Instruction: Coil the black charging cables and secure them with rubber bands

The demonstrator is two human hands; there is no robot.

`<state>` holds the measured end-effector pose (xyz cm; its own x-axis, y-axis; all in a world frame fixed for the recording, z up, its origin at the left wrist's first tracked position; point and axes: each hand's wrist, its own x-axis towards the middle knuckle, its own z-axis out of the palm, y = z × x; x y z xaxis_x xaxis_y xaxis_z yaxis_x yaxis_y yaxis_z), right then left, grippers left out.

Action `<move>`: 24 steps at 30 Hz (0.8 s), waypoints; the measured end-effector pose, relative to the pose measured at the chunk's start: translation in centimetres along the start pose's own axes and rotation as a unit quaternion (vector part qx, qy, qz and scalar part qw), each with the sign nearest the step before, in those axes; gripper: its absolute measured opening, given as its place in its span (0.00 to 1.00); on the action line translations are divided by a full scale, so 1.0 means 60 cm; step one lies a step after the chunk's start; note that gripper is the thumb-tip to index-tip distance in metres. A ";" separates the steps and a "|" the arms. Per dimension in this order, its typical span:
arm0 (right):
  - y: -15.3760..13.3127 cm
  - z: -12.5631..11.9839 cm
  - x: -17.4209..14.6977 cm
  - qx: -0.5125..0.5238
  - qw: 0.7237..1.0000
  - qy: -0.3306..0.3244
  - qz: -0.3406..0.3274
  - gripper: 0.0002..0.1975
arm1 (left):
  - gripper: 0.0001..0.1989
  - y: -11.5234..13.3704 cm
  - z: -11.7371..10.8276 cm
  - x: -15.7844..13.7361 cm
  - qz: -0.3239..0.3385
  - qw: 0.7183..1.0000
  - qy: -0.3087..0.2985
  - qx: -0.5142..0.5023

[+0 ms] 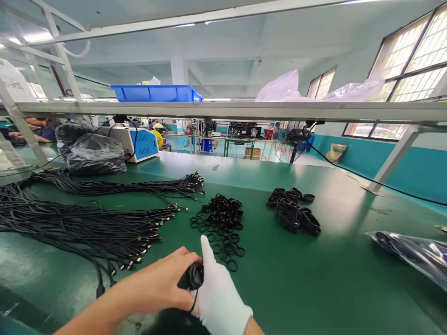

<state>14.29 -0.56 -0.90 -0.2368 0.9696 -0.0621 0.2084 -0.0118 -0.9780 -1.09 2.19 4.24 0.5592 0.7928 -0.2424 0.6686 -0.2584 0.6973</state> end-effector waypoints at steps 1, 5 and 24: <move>-0.006 -0.001 0.000 0.001 1.000 0.006 0.015 0.48 | 0.14 -0.005 -0.007 0.006 0.000 1.000 -0.028 -0.012; -0.023 -0.010 0.004 0.060 0.991 -0.027 0.116 0.18 | 0.10 -0.023 -0.033 0.016 -0.001 0.996 -0.067 -0.066; -0.026 -0.036 -0.014 0.360 0.907 -0.217 -0.004 0.28 | 0.13 0.007 0.028 -0.026 -0.011 0.998 0.038 -0.041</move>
<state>16.24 -0.81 1.14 -0.6189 0.7850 0.0267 -0.4331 -0.3127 -0.8454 -0.88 -0.10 3.81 0.5042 0.8379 -0.2088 0.6362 -0.1969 0.7460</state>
